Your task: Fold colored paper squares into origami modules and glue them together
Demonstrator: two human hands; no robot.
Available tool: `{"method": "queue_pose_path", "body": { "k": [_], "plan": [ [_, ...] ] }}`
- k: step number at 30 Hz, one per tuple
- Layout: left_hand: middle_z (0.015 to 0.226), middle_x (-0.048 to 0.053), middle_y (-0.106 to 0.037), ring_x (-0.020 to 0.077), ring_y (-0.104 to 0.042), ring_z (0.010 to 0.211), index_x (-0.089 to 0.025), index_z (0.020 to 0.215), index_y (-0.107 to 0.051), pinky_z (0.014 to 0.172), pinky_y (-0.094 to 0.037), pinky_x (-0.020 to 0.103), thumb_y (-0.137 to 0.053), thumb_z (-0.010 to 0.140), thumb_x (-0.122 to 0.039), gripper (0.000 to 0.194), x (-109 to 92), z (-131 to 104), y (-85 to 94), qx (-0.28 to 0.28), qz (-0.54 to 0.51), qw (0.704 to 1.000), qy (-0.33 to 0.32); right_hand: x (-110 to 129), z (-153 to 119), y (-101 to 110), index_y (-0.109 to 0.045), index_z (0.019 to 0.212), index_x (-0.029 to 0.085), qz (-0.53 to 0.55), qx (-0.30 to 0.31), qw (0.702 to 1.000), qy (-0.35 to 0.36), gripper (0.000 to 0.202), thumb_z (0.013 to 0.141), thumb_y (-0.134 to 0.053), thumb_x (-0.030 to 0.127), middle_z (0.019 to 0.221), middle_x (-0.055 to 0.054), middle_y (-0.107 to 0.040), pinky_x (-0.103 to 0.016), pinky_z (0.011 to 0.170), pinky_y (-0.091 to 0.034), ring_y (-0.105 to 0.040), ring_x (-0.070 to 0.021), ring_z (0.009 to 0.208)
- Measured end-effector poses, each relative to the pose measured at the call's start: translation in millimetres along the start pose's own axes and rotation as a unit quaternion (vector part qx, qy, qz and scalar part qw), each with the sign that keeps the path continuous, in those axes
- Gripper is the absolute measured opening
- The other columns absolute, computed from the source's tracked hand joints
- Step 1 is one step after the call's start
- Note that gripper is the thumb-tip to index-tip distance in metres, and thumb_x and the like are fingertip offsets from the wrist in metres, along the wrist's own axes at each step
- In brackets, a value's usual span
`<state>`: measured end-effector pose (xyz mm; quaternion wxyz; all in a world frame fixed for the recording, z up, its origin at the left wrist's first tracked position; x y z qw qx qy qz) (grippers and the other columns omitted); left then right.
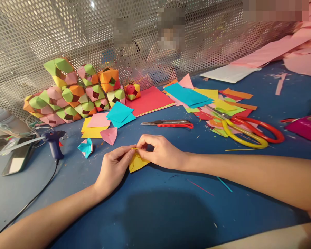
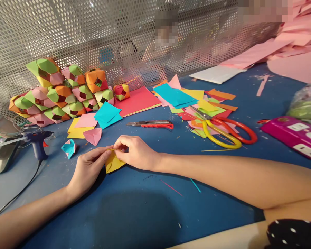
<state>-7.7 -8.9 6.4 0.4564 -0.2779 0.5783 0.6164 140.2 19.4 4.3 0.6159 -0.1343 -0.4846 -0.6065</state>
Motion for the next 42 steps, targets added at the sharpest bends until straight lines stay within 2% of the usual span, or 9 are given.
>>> {"method": "queue_pose_path", "body": {
  "k": [6,15,24,29,33,37,42],
  "plan": [
    [0.093,0.003,-0.068,0.0130,-0.061,0.082,-0.021,0.097,-0.070,0.073,-0.049,0.021,-0.058,0.082,-0.028,0.020,-1,-1,1.3,-0.009,0.007,0.999,-0.033,2,-1,0,-0.053,0.070,0.017,0.001,0.004,1.000,0.006,0.010,0.076,-0.054,0.010,0.068,0.002,-0.056,-0.021,0.061,-0.044,-0.052,-0.0093,0.063],
    [0.081,0.004,-0.068,0.0132,-0.060,0.073,-0.015,0.083,-0.067,0.065,-0.049,0.021,-0.058,0.081,-0.033,0.020,-1,-1,4.0,-0.039,-0.019,0.999,0.022,5,0,1,-0.056,0.076,0.017,-0.003,0.002,1.000,0.021,0.004,0.080,-0.057,0.016,0.073,0.000,-0.058,-0.023,0.064,-0.045,-0.053,-0.0103,0.067],
    [0.077,0.001,-0.065,0.0104,-0.056,0.067,-0.017,0.080,-0.065,0.061,-0.045,0.019,-0.058,0.081,-0.034,0.019,-2,-1,2.4,-0.019,0.014,1.000,0.015,8,-2,1,-0.051,0.068,0.017,-0.010,0.001,0.998,0.062,0.014,0.077,-0.053,0.008,0.068,0.001,-0.053,-0.022,0.060,-0.042,-0.050,-0.0093,0.062],
    [0.075,0.001,-0.064,0.0102,-0.055,0.066,-0.016,0.077,-0.064,0.059,-0.045,0.019,-0.059,0.080,-0.033,0.018,-3,0,2.7,-0.021,0.001,1.000,0.018,9,-1,1,-0.051,0.070,0.018,-0.010,0.009,0.997,0.071,0.012,0.079,-0.051,0.010,0.070,0.001,-0.053,-0.022,0.062,-0.043,-0.050,-0.0098,0.064],
    [0.077,0.001,-0.065,0.0112,-0.058,0.068,-0.016,0.081,-0.062,0.062,-0.048,0.020,-0.060,0.079,-0.035,0.019,4,2,6.2,-0.061,-0.062,0.995,0.044,5,0,1,-0.055,0.081,0.017,-0.004,0.012,1.000,0.028,0.001,0.081,-0.054,0.018,0.078,-0.001,-0.057,-0.024,0.066,-0.046,-0.053,-0.0112,0.070],
    [0.085,0.004,-0.067,0.0136,-0.061,0.076,-0.016,0.085,-0.061,0.068,-0.050,0.024,-0.062,0.078,-0.034,0.020,8,4,6.2,-0.069,-0.094,0.992,0.046,-1,1,1,-0.056,0.074,0.017,-0.022,-0.002,1.000,-0.016,0.008,0.081,-0.053,0.014,0.071,0.000,-0.058,-0.023,0.061,-0.044,-0.052,-0.0107,0.065],
    [0.098,0.006,-0.068,0.0161,-0.063,0.086,-0.017,0.095,-0.064,0.076,-0.051,0.027,-0.061,0.078,-0.034,0.025,7,4,2.4,-0.042,-0.081,0.995,0.050,-1,1,1,-0.054,0.069,0.017,-0.046,-0.020,0.998,0.021,0.012,0.080,-0.054,0.012,0.067,0.001,-0.055,-0.023,0.060,-0.042,-0.051,-0.0102,0.062]
  ]
}}
Point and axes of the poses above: each hand's wrist, its own z-axis towards the middle knuckle, its own y-axis out of the back of the hand, x = y × z, the point moved 4 cm from there along z, towards the middle knuckle
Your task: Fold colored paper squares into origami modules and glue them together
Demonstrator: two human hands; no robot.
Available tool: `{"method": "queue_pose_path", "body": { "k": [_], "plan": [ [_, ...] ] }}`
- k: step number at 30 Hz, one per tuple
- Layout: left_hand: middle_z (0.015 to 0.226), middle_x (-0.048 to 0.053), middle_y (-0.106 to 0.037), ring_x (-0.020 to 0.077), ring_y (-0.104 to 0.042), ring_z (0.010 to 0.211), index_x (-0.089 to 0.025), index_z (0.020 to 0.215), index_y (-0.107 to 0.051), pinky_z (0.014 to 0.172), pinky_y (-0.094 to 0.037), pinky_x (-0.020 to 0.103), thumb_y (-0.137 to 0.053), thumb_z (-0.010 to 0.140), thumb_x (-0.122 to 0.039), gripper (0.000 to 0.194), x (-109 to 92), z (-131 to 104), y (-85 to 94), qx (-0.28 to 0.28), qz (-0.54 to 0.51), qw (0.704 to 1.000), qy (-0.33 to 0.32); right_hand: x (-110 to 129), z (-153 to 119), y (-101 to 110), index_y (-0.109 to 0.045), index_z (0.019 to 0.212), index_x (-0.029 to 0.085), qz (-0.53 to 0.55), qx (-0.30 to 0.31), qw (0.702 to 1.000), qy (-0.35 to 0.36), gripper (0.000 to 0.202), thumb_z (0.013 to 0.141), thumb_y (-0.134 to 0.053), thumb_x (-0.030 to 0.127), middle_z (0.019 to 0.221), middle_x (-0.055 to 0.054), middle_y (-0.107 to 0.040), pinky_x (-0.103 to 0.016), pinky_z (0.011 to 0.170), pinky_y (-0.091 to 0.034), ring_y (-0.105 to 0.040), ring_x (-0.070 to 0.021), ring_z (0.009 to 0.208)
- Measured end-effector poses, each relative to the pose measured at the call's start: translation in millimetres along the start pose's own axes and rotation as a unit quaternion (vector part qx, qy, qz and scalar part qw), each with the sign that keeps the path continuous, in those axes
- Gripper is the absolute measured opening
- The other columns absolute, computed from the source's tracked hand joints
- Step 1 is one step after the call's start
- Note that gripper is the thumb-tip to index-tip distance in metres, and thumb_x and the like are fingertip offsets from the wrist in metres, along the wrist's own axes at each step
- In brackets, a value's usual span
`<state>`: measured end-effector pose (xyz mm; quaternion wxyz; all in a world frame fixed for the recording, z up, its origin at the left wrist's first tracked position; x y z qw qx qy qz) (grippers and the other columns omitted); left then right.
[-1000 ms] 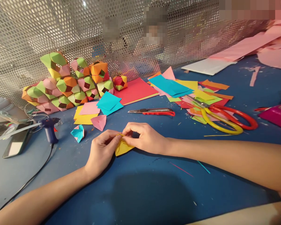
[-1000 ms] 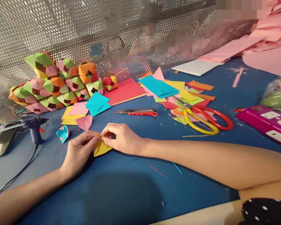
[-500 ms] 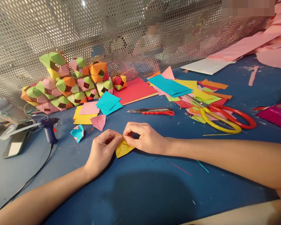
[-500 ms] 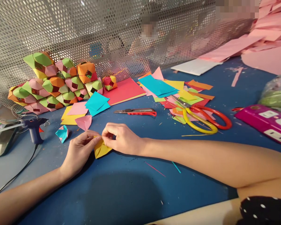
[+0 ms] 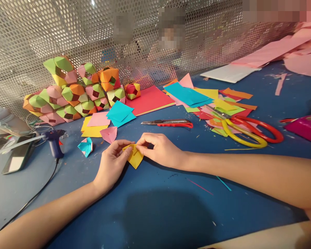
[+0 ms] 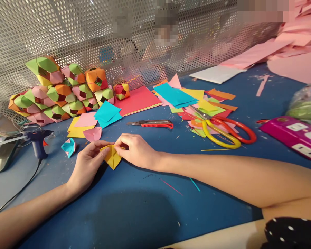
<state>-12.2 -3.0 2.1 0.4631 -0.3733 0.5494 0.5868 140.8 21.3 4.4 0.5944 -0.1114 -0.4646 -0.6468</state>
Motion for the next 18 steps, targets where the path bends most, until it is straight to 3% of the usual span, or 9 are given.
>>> {"method": "queue_pose_path", "body": {
  "k": [5,18],
  "plan": [
    [0.095,0.005,-0.070,0.0179,-0.062,0.087,-0.017,0.099,-0.068,0.076,-0.049,0.027,-0.057,0.081,-0.037,0.029,-1.1,-0.2,0.5,0.018,0.063,0.998,0.019,1.5,-0.8,0.0,-0.054,0.069,0.017,-0.003,-0.003,1.000,0.023,0.011,0.078,-0.054,0.010,0.067,0.001,-0.054,-0.023,0.060,-0.041,-0.050,-0.0099,0.061],
    [0.087,0.003,-0.070,0.0148,-0.061,0.077,-0.018,0.096,-0.069,0.068,-0.048,0.023,-0.056,0.082,-0.034,0.025,-2.3,-4.4,-1.7,0.044,0.071,0.997,0.001,3.9,-1.2,-0.7,-0.053,0.069,0.017,-0.027,0.013,0.999,0.042,0.010,0.078,-0.053,0.011,0.067,0.000,-0.054,-0.022,0.058,-0.039,-0.049,-0.0099,0.062]
  ]
}}
Point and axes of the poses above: each hand's wrist, its own z-axis towards the middle knuckle, its own y-axis out of the back of the hand, x = y × z, the point moved 4 cm from there along z, towards the middle knuckle
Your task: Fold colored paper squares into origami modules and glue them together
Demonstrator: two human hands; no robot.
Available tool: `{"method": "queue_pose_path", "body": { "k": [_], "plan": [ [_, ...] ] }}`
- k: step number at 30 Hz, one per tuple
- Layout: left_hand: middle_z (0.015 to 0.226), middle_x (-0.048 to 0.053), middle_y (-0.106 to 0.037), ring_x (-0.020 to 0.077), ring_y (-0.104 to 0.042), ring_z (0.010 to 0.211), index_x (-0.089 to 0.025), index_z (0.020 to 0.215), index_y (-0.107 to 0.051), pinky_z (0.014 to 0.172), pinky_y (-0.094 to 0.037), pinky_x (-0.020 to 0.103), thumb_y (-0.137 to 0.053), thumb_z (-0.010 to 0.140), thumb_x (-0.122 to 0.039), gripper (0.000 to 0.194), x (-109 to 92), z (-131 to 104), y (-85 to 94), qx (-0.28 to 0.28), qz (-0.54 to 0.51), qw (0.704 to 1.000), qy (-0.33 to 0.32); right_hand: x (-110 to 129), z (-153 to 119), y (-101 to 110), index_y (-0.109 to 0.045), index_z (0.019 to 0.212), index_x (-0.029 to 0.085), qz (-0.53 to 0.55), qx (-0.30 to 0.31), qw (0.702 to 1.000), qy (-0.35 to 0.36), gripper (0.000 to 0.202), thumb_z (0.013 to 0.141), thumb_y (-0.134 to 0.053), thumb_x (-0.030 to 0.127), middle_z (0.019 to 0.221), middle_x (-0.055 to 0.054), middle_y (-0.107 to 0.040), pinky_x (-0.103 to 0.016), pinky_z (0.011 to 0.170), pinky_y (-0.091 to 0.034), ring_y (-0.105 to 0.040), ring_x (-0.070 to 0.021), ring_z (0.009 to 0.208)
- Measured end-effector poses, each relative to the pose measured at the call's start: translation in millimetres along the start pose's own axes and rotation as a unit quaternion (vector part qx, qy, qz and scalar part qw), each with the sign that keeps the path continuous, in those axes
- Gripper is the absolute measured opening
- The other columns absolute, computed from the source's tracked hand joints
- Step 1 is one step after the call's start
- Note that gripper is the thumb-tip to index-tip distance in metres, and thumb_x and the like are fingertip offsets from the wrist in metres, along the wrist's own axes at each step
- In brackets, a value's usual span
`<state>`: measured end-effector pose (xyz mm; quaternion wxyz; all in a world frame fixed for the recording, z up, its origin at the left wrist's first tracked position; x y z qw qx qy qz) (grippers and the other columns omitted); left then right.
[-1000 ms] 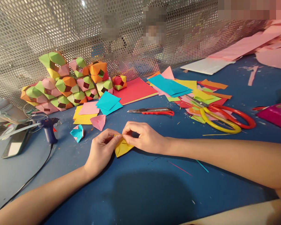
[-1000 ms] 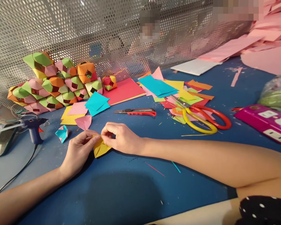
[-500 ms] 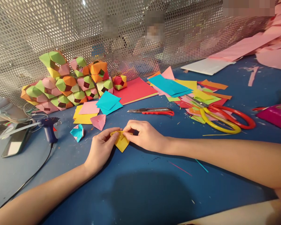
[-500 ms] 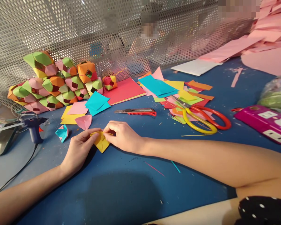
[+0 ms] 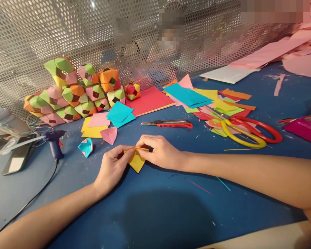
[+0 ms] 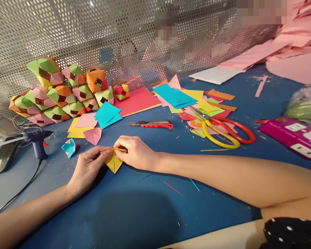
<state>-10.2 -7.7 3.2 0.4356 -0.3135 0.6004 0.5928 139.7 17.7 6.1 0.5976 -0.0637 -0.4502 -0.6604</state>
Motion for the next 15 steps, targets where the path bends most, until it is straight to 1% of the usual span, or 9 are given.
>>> {"method": "queue_pose_path", "body": {
  "k": [4,6,10,15],
  "plan": [
    [0.092,0.003,-0.069,0.0144,-0.060,0.080,-0.019,0.098,-0.068,0.070,-0.048,0.022,-0.056,0.082,-0.033,0.024,-2.9,0.6,-0.9,-0.003,0.007,1.000,-0.021,0.4,-1.7,1.0,-0.053,0.070,0.016,-0.013,-0.020,1.000,0.014,0.010,0.078,-0.053,0.011,0.067,0.000,-0.054,-0.022,0.058,-0.039,-0.049,-0.0100,0.061],
    [0.087,0.002,-0.068,0.0134,-0.060,0.076,-0.019,0.095,-0.068,0.068,-0.047,0.021,-0.057,0.082,-0.032,0.022,-3.9,0.6,-0.4,-0.009,0.022,0.999,-0.029,1.1,-2.3,1.2,-0.053,0.070,0.017,-0.013,-0.023,0.999,0.019,0.010,0.079,-0.052,0.012,0.068,-0.001,-0.054,-0.022,0.058,-0.039,-0.049,-0.0101,0.061],
    [0.076,0.002,-0.067,0.0125,-0.058,0.068,-0.017,0.086,-0.068,0.061,-0.046,0.020,-0.057,0.081,-0.033,0.020,-2.9,0.0,0.6,-0.014,0.044,0.999,-0.024,2.1,-2.4,0.5,-0.053,0.071,0.017,-0.014,-0.014,0.999,0.028,0.009,0.079,-0.053,0.013,0.068,-0.001,-0.054,-0.023,0.059,-0.040,-0.049,-0.0103,0.061],
    [0.077,0.001,-0.066,0.0113,-0.057,0.067,-0.016,0.085,-0.066,0.060,-0.045,0.019,-0.057,0.082,-0.034,0.021,-0.5,0.0,0.3,-0.015,0.040,0.999,-0.016,1.5,-1.8,-0.3,-0.054,0.073,0.016,-0.010,-0.009,0.999,0.030,0.008,0.082,-0.053,0.016,0.069,-0.001,-0.055,-0.022,0.058,-0.040,-0.050,-0.0102,0.062]
  ]
}}
Point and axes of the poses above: each hand's wrist, its own z-axis towards the middle knuckle, its own y-axis out of the back of the hand, x = y × z, the point moved 4 cm from there along z, towards the middle knuckle
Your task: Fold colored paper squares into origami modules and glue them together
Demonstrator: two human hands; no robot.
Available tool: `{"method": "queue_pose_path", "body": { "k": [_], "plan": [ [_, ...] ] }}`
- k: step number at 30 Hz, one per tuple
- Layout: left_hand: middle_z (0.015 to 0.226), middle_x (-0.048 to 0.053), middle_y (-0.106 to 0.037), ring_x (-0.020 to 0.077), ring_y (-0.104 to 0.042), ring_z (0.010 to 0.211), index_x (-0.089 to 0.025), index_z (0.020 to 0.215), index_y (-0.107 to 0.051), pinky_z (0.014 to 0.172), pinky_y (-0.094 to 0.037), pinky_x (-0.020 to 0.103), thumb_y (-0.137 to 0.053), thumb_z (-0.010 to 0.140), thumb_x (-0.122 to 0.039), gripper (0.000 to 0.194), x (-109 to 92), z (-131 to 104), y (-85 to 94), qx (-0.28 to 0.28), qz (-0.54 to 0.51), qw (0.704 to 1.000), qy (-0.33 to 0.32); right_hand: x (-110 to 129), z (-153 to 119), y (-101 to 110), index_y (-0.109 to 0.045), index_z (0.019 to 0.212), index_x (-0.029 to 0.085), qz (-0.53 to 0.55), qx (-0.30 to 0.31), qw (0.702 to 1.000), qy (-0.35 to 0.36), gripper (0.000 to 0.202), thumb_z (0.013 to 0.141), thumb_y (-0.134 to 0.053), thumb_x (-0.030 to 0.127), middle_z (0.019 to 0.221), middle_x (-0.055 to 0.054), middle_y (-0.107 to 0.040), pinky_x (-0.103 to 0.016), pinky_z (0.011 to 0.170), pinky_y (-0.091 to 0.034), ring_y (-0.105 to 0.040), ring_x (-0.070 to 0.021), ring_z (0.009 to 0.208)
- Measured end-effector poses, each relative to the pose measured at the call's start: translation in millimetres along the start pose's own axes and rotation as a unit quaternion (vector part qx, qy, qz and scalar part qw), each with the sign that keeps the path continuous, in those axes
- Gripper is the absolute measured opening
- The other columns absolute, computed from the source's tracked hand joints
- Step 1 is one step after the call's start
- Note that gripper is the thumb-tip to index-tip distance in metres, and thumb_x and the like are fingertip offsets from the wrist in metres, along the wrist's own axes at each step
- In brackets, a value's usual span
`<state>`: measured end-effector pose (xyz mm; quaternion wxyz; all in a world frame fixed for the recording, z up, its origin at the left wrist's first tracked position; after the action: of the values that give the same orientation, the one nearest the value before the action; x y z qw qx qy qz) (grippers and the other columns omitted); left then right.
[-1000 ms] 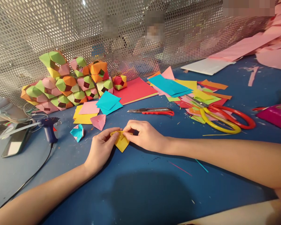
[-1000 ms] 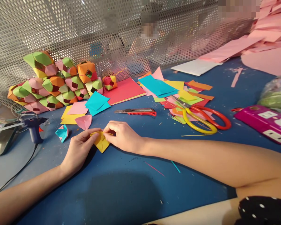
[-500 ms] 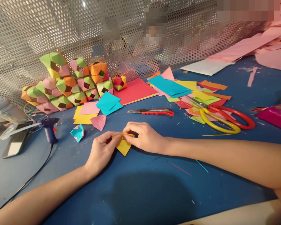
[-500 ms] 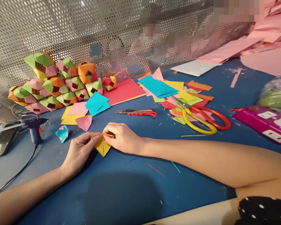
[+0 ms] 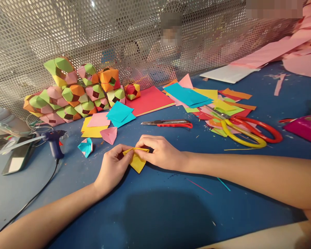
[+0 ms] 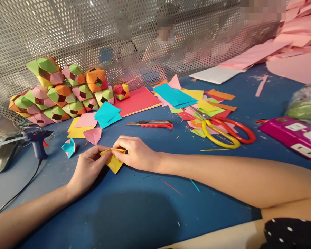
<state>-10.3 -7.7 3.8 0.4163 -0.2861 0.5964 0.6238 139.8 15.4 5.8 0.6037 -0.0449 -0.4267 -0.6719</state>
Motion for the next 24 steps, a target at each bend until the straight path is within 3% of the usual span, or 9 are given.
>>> {"method": "queue_pose_path", "body": {
  "k": [9,14,18,24],
  "plan": [
    [0.078,0.001,-0.067,0.0125,-0.058,0.072,-0.017,0.085,-0.068,0.063,-0.045,0.020,-0.056,0.082,-0.038,0.024,1,0,0.6,0.005,-0.010,1.000,0.018,-1,-2,0,-0.058,0.073,0.015,-0.009,-0.007,1.000,0.012,0.011,0.083,-0.053,0.013,0.070,-0.002,-0.058,-0.022,0.060,-0.041,-0.053,-0.0104,0.064],
    [0.083,0.003,-0.069,0.0143,-0.059,0.077,-0.017,0.086,-0.069,0.069,-0.046,0.023,-0.058,0.080,-0.038,0.024,7,3,3.4,-0.024,-0.048,0.998,0.039,-5,0,1,-0.061,0.082,0.015,0.027,0.007,0.999,-0.036,0.004,0.082,-0.058,0.018,0.076,-0.002,-0.061,-0.023,0.064,-0.044,-0.056,-0.0113,0.068],
    [0.087,0.004,-0.068,0.0137,-0.059,0.077,-0.016,0.087,-0.066,0.071,-0.047,0.025,-0.059,0.080,-0.037,0.023,15,5,5.6,-0.061,-0.129,0.989,0.045,-8,3,4,-0.060,0.090,0.016,0.055,-0.009,0.995,-0.086,0.011,0.081,-0.060,0.022,0.082,-0.003,-0.061,-0.024,0.066,-0.046,-0.056,-0.0119,0.070],
    [0.102,0.003,-0.067,0.0150,-0.060,0.092,-0.019,0.102,-0.063,0.079,-0.047,0.023,-0.062,0.078,-0.033,0.027,11,5,-1.2,-0.009,-0.178,0.983,0.050,-8,3,4,-0.059,0.080,0.016,0.050,-0.018,0.997,-0.055,0.010,0.085,-0.050,0.015,0.077,-0.002,-0.059,-0.025,0.067,-0.045,-0.055,-0.0120,0.071]
  ]
}}
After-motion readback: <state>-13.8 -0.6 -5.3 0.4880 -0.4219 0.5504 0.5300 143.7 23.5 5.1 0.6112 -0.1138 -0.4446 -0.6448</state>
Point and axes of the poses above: each hand's wrist, its own z-axis towards the middle knuckle, its own y-axis out of the back of the hand, x = y × z, the point moved 4 cm from there along z, towards the middle knuckle
